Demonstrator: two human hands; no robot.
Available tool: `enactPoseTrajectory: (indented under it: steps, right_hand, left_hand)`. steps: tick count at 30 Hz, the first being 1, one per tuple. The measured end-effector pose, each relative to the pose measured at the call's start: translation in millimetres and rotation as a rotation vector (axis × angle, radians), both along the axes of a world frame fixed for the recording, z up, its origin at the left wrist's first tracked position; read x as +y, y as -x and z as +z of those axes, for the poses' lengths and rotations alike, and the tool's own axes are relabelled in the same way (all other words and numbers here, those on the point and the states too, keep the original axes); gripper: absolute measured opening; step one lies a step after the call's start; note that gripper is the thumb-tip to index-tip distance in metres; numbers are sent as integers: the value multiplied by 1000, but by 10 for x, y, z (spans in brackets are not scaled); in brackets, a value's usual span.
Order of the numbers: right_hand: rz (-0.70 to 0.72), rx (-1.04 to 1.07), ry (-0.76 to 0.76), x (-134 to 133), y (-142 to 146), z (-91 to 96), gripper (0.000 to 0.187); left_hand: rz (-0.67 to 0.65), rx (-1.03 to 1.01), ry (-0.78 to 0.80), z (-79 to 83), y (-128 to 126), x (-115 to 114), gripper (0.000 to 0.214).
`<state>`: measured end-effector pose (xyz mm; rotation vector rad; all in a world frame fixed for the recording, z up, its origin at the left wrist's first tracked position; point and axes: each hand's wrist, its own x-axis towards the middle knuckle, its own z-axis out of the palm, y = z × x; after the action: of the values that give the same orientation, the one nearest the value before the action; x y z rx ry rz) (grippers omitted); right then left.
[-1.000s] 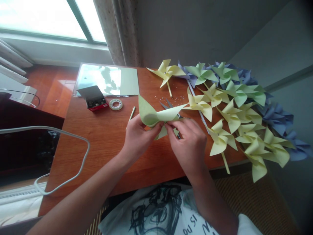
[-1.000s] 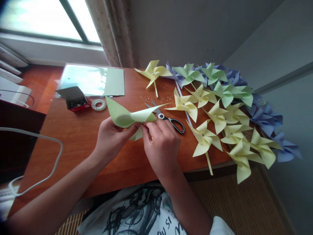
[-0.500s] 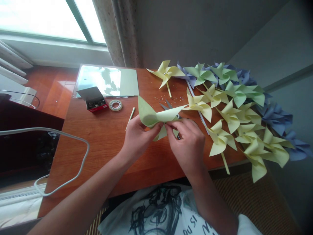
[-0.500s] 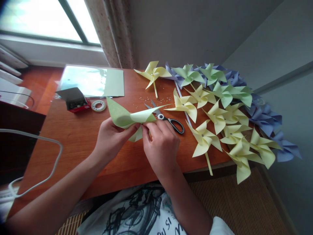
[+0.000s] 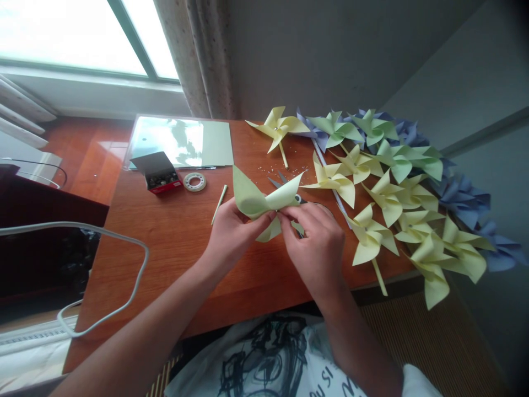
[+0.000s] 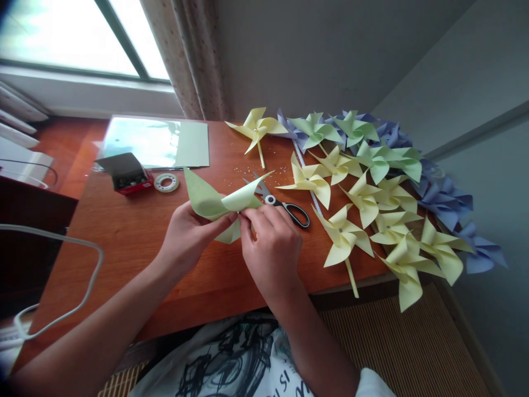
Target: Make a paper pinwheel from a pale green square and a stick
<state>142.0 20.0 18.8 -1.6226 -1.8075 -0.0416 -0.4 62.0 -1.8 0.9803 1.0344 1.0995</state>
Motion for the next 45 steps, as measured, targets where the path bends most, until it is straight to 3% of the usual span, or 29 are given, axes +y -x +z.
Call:
enactPoseTrajectory:
  steps: [7,9,13,16,26,31,36,40,45]
  right_hand:
    - [-36,279,10,-13,-238,63,10]
    - [-26,465,132,10,-346,17,21]
    - [139,882,403,54,-451,-106,33]
    - [229,1004,499,58,-423,-145,33]
    - [292,955,583,39,-385,-89,26]
    - [306,932,572,32,-363,-79,25]
    - [213,918,475,39,-269,-151,17]
    - [96,982,481,46,-222,-204,18]
    - [47,925,491,20,-266,-238,20]
  left_hand:
    - [13,-16,18,-1,5,13,28]
    - [-14,-16,4,-7,11,7,27]
    - [-99,24,-96,-21,13,-10,24]
    - [-153,60,-201,-43,7,-17,25]
    - [-185,149,-386,-80,17,-19,17]
    - [-160,208,-399,-70,20,-24,15]
    - [-143,240,-427,-73,12,-30,15]
    - [-177,224,-425,-78,20,-17,13]
    - [-254,155,-388,-78,43,5,14]
